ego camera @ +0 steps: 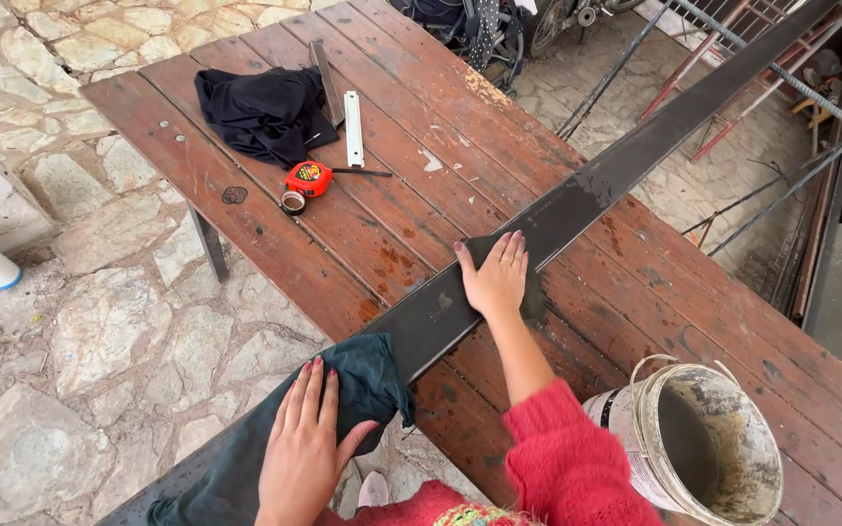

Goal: Sanding a long metal beam with a sanding block and wiping it clean with a cloth on a wooden workbench.

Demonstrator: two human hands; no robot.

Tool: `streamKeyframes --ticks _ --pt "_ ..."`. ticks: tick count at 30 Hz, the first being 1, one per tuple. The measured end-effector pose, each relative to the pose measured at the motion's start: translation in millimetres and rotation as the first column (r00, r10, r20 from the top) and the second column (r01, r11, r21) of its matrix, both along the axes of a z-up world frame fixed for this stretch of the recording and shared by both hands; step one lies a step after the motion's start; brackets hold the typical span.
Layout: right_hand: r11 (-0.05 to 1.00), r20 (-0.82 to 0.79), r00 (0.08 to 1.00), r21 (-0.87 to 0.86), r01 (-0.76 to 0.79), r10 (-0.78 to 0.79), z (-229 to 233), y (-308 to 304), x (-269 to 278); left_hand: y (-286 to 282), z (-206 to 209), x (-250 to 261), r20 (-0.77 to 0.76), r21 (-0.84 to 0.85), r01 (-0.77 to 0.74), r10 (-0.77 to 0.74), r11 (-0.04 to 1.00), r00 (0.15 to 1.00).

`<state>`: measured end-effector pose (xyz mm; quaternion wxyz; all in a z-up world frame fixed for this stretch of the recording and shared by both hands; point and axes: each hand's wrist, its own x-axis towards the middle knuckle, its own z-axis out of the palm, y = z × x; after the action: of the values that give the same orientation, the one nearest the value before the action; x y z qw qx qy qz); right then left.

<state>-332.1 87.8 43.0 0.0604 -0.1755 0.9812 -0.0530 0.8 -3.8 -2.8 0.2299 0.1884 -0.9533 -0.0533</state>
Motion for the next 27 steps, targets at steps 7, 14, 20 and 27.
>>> streamKeyframes --ticks 7,14,20,27 --pt "0.955 -0.027 0.955 -0.025 -0.296 0.296 -17.7 -3.6 93.6 3.3 -3.5 0.9 -0.013 0.006 0.004 -0.003 1.000 1.000" --pt "0.998 -0.006 1.000 -0.066 0.011 -0.012 -7.5 28.9 -13.0 1.8 1.2 1.7 0.029 0.021 0.009 -0.009 1.000 1.000" --pt "0.956 -0.014 0.960 0.088 -0.279 0.281 0.9 -19.8 81.9 2.7 -3.5 -0.1 -0.020 -0.018 -0.018 0.018 1.000 1.000" --pt "0.966 0.012 0.970 0.092 -0.241 0.241 -7.8 13.2 37.5 3.0 -5.3 2.2 0.010 -0.018 -0.009 0.010 1.000 1.000"
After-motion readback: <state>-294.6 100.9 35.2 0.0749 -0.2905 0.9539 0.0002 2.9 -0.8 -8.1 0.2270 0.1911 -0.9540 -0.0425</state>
